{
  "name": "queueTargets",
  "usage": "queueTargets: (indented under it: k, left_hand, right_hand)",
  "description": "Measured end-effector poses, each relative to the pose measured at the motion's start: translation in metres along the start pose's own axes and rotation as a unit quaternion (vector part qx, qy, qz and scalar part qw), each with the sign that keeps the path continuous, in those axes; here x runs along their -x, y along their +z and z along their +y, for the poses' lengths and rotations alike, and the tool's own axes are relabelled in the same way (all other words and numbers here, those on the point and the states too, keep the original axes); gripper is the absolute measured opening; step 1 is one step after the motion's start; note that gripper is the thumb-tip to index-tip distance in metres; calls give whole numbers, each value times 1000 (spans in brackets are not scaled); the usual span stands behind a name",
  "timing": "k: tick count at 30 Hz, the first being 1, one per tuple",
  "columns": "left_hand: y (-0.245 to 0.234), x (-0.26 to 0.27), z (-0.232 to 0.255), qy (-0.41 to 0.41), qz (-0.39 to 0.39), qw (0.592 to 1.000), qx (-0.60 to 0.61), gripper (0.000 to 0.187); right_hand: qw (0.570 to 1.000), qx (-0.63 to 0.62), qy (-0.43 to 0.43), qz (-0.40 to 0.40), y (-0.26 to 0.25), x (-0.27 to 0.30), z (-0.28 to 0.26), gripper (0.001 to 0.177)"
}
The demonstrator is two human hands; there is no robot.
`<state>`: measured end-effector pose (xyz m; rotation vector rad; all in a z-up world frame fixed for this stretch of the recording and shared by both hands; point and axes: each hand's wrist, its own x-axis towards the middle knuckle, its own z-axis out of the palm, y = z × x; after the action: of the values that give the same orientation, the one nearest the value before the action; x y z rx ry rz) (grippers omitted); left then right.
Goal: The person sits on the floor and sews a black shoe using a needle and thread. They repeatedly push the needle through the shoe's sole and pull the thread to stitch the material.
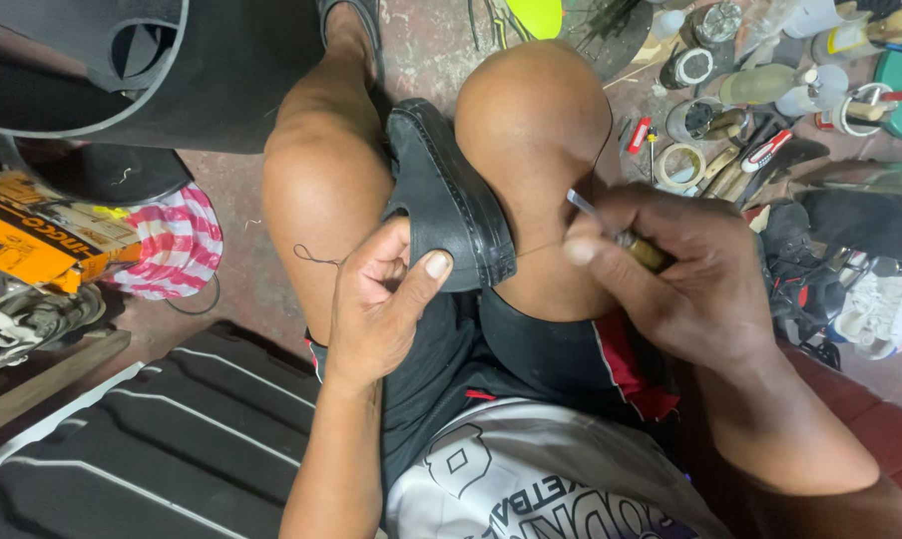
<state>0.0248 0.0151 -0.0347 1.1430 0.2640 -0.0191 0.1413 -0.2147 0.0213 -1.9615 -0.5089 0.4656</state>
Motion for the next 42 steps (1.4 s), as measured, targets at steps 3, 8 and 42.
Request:
queueTargets:
  k: [3, 8, 42]
  left_hand:
    - [0, 2, 0, -15, 21, 997, -68, 16]
    - [1, 1, -1, -3, 5, 999, -41, 17]
    - [13, -1, 12, 9, 46, 965, -259, 16]
  right_hand:
    - [995, 85, -5, 44, -4, -7, 1, 19]
    - [987, 133, -90, 10, 2, 4, -4, 12]
    - [924, 347, -141, -80, 11, 18, -52, 44]
